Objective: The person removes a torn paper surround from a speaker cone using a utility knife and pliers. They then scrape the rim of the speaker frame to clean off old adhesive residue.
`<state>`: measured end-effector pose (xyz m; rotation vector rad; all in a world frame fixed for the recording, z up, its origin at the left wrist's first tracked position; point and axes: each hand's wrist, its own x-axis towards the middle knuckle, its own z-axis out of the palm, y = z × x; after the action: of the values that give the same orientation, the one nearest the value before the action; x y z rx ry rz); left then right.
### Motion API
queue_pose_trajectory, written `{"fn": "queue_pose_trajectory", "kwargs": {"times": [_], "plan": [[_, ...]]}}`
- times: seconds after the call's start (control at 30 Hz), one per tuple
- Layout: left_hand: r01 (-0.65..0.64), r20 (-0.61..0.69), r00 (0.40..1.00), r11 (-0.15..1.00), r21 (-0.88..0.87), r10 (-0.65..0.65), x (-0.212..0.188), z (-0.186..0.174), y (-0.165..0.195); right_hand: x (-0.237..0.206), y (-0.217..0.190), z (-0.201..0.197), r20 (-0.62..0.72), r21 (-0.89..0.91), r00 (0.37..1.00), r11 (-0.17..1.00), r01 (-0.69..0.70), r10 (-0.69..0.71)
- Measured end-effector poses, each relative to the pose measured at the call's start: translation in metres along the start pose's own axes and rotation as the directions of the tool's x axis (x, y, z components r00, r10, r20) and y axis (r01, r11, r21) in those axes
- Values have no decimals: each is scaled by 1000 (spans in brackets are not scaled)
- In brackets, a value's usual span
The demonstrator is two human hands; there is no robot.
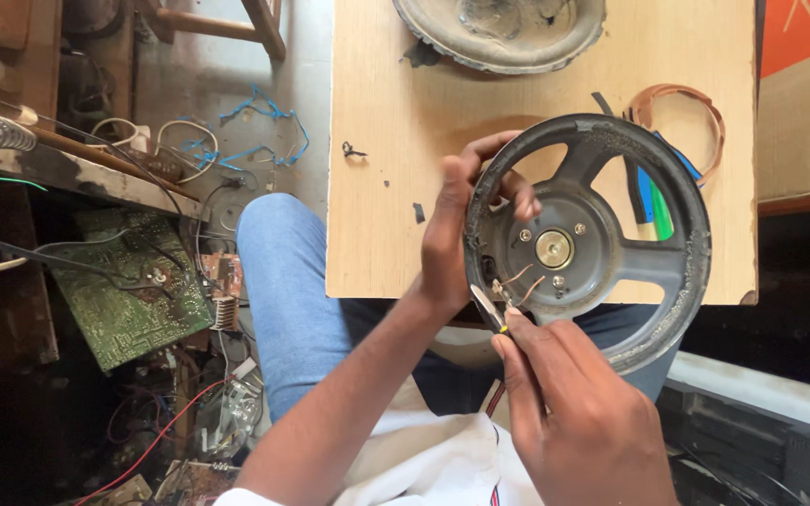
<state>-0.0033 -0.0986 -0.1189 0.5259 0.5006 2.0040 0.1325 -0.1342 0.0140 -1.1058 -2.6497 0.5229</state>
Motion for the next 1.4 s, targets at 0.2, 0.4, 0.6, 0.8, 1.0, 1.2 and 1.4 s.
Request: {"fn": "queue_pose_trajectory", "kwargs": {"times": [0.2,0.4,0.6,0.8,1.0,1.2,1.4], "plan": [[-105,-151,980,983,151,127,-1,1,-10,-2,7,3,-24,66,999,997,45,-44],[-291,-286,887,921,261,361,-17,11,-25,-6,6,-1,-28,4,998,998,58,-58],[-366,-291,840,874,319,458,-21,11,-33,0,3,4,-51,-49,987,987,150,-153],[-316,-297,852,875,367,432,-19,9,-28,10,-2,8,-57,-65,983,983,172,-175],[-399,-263,841,870,291,473,-20,13,-36,-1,-4,-5,-33,-119,988,982,148,-153],[-334,-266,863,880,339,430,-19,11,-35,10,-7,5,-22,-128,983,975,180,-184],[-410,-252,829,850,332,499,-21,18,-38,-3,-16,-4,-66,-187,992,978,93,-107]]}}
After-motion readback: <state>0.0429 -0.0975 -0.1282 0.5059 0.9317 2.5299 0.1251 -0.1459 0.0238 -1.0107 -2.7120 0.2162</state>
